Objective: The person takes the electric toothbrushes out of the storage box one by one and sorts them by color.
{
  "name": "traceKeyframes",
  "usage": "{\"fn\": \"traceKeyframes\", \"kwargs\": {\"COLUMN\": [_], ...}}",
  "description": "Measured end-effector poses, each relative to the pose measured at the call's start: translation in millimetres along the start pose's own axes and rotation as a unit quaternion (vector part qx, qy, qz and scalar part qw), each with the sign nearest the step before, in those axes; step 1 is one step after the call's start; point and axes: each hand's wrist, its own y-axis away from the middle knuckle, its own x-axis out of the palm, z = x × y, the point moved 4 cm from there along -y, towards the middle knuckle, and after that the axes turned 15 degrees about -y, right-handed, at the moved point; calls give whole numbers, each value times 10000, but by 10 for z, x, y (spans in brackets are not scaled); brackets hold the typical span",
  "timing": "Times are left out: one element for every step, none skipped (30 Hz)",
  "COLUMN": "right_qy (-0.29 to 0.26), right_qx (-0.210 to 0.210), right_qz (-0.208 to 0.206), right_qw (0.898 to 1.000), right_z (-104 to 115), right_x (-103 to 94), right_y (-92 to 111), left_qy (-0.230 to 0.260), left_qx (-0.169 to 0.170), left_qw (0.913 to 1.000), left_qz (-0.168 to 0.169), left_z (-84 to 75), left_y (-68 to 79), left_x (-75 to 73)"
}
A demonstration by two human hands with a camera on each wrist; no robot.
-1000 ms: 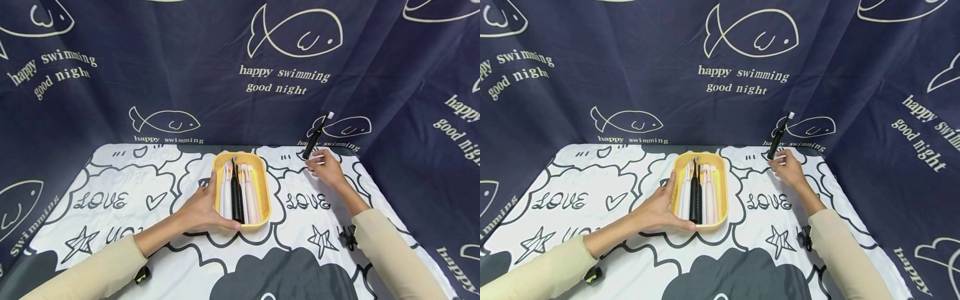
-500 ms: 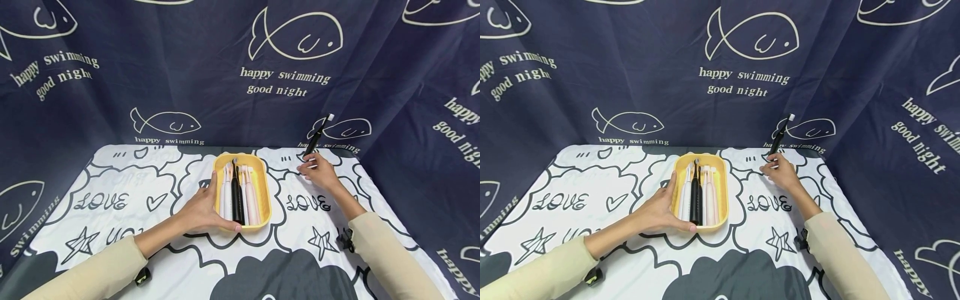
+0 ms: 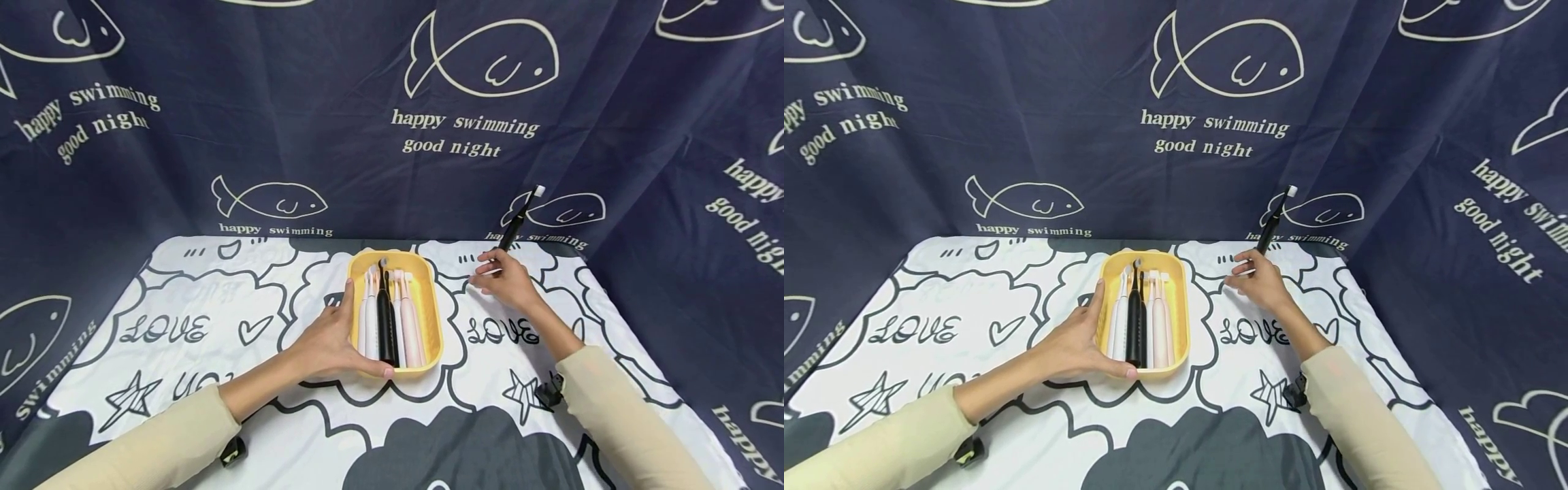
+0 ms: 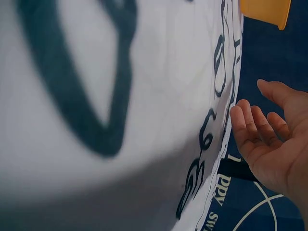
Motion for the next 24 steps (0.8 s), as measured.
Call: {"fn": "traceKeyframes", "kwargs": {"right_qy": [-6, -16, -30, -47, -51, -70, -100, -129, -138, -147, -155, -150, -144, -130, -122, -126, -124, -108, -113, -100, -94, -89, -91, -93], "right_qx": [2, -1, 3, -1, -9, -14, -23, -40, -54, -75, -96, -117, -143, -169, -190, -208, -223, -233, -241, -246, -245, -243, -241, -238], "right_qz": [13, 32, 47, 56, 57, 56, 55, 50, 38, 35, 34, 33, 34, 31, 35, 41, 43, 41, 43, 36, 36, 30, 23, 14], "right_qw": [10000, 10000, 10000, 10000, 10000, 10000, 9999, 9999, 9999, 9999, 9998, 9998, 9998, 9998, 9997, 9997, 9997, 9997, 9996, 9996, 9996, 9997, 9997, 9997], "right_z": [7, 10, 19, 28, 35, 41, 49, 58, 70, 77, 85, 93, 103, 112, 121, 131, 139, 145, 150, 153, 153, 154, 154, 155], "right_x": [16, 28, 42, 54, 63, 70, 78, 86, 96, 104, 114, 124, 135, 144, 153, 165, 175, 186, 197, 207, 219, 228, 236, 246], "right_y": [0, -2, 3, 8, 12, 16, 20, 25, 30, 32, 33, 36, 39, 42, 46, 48, 49, 51, 51, 49, 47, 44, 41, 38], "left_qy": [-9, -7, -8, -5, -5, -2, 4, 14, 11, 12, 14, 13, 11, 10, 8, 9, 6, 1, 0, -3, -6, -8, -16, -20], "left_qx": [-11, -16, -20, -27, -35, -47, -48, -37, -33, -29, -23, -18, -12, -8, 1, 6, 13, 18, 21, 21, 18, 11, 9, 3], "left_qw": [10000, 10000, 10000, 10000, 10000, 10000, 10000, 10000, 10000, 10000, 10000, 10000, 10000, 10000, 10000, 10000, 10000, 10000, 10000, 10000, 10000, 10000, 10000, 10000], "left_qz": [3, 6, 7, 12, 19, 29, 35, 31, 30, 30, 25, 24, 23, 20, 13, 7, 4, 1, -2, -1, 0, 8, 14, 20], "left_z": [-1, -2, -4, -4, -6, -9, -11, -11, -12, -12, -12, -11, -11, -10, -10, -9, -8, -7, -6, -5, -4, -6, -8, -9], "left_y": [3, 8, 11, 14, 16, 19, 21, 20, 19, 19, 18, 17, 16, 15, 13, 12, 11, 11, 10, 11, 11, 12, 12, 12], "left_x": [-2, -2, -3, -2, -2, -1, 0, 2, 2, 3, 2, 3, 3, 3, 3, 2, 3, 3, 2, 2, 1, 0, -2, -3]}}
